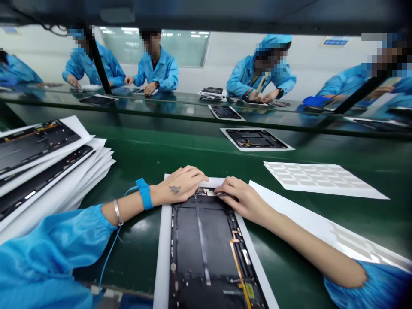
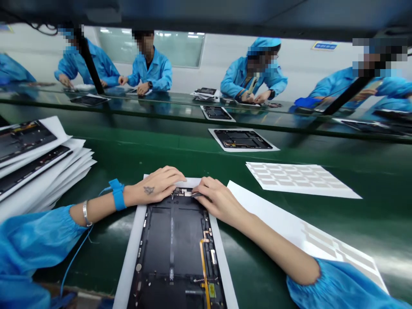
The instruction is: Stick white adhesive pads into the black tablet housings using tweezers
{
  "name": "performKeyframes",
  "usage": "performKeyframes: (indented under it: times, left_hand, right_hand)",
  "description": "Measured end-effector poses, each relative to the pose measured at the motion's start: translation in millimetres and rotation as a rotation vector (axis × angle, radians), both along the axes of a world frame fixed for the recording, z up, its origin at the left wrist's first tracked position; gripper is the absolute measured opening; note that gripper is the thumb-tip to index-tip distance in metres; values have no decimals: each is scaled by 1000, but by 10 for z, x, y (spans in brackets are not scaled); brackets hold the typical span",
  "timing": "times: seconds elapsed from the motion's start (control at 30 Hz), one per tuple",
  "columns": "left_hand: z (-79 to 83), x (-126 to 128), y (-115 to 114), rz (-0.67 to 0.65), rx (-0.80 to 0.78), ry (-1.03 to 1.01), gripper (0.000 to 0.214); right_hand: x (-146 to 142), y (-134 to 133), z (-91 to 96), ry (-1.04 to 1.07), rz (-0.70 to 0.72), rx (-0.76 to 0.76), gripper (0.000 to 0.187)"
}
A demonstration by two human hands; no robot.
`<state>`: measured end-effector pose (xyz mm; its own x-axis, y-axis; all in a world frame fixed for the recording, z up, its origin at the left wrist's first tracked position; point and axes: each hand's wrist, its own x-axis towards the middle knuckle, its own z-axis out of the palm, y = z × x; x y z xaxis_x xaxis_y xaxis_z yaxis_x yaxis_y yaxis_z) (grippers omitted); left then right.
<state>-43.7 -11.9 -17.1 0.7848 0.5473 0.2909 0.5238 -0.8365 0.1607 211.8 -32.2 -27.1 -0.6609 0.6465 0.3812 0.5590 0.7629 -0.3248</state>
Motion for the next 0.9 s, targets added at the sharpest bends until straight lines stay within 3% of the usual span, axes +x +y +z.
performKeyframes:
  times: [0.1, 0.2, 0.27, 0.33, 0.5, 0.6, 0.67, 0.8, 0.9]
  left_hand:
    - [33, -1, -50, 161, 4, 99, 26]
    - [79, -14, -18, 172, -49, 151, 23]
    - [153, -65, 120, 169, -58, 140, 20]
    - [276, -164, 374, 248, -31, 122, 20]
    - [629, -519, 1270, 691, 46, 38, 23]
    - [725, -689, 1684, 953, 69, 39, 29]
    - [734, -778, 1844, 1077, 89, 48, 31]
    - [694, -892, 1947, 1168, 179, 79, 36]
    - [653, -788, 1960, 1051, 303, 125, 43]
  right_hand:
    - [13, 50, 13, 239, -178, 1, 21]
    - [30, 115, 37, 442, -399, -59, 27]
    - [47, 154, 46, 547, -513, -98, 31]
    - [66, 186, 44, 646, -582, -103, 33]
    - [95, 236, 7, 764, -650, -56, 39]
    - [92, 257, -15, 751, -659, -68, 39]
    - [89, 267, -29, 740, -649, -68, 39]
    - [85, 275, -57, 729, -634, -42, 38]
    - [76, 269, -55, 720, -637, -61, 37]
